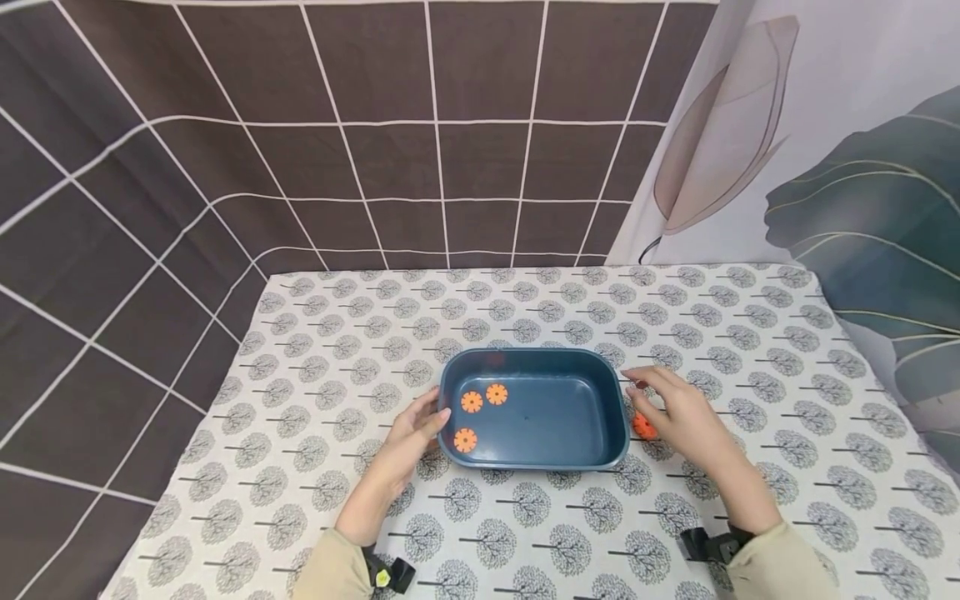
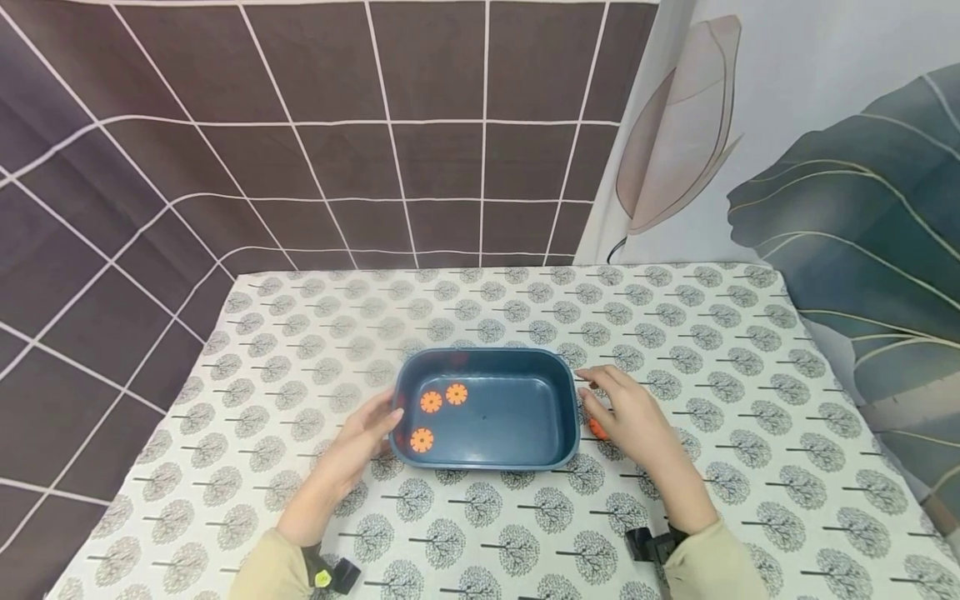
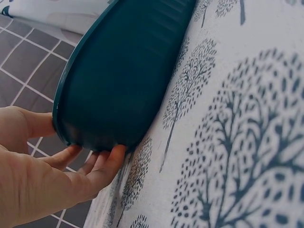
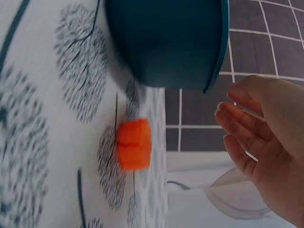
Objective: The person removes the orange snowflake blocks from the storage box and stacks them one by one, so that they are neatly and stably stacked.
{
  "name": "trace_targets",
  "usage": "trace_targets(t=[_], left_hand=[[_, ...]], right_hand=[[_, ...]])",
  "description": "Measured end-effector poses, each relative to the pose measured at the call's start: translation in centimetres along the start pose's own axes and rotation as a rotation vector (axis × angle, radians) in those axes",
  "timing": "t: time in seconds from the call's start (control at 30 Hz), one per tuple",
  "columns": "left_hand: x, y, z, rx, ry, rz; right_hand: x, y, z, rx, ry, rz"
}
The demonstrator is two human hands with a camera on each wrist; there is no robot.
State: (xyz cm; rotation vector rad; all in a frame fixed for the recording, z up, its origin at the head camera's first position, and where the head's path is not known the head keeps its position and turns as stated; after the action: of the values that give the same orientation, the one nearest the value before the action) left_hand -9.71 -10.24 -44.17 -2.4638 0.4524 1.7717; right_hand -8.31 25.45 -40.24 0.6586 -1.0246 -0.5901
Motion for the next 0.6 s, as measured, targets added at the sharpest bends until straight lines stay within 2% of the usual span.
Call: trace_targets(t=[0.33, 0.6], left_hand=[[-0.1, 0.1, 0.0, -0.008, 0.015, 0.0], [-0.1, 0.1, 0.1, -0.008, 0.022, 0.007]], right_hand=[[1.6, -2.1, 2.3, -0.055, -0.029, 0.019], [3.1, -4.0, 4.5, -0.022, -0.024, 0.05]])
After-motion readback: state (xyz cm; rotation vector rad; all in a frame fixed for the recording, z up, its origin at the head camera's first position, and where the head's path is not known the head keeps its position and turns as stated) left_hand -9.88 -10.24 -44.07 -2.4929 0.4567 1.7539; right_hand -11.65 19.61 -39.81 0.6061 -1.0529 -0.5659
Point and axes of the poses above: each hand's wrist, its own z-axis towards the middle knuckle, its own y-axis out of the back of the hand, x = y × z, the point moved 2 cm from there along z, towards the middle knuckle, and after that the axes turned 8 degrees about z, right-handed, at the moved point
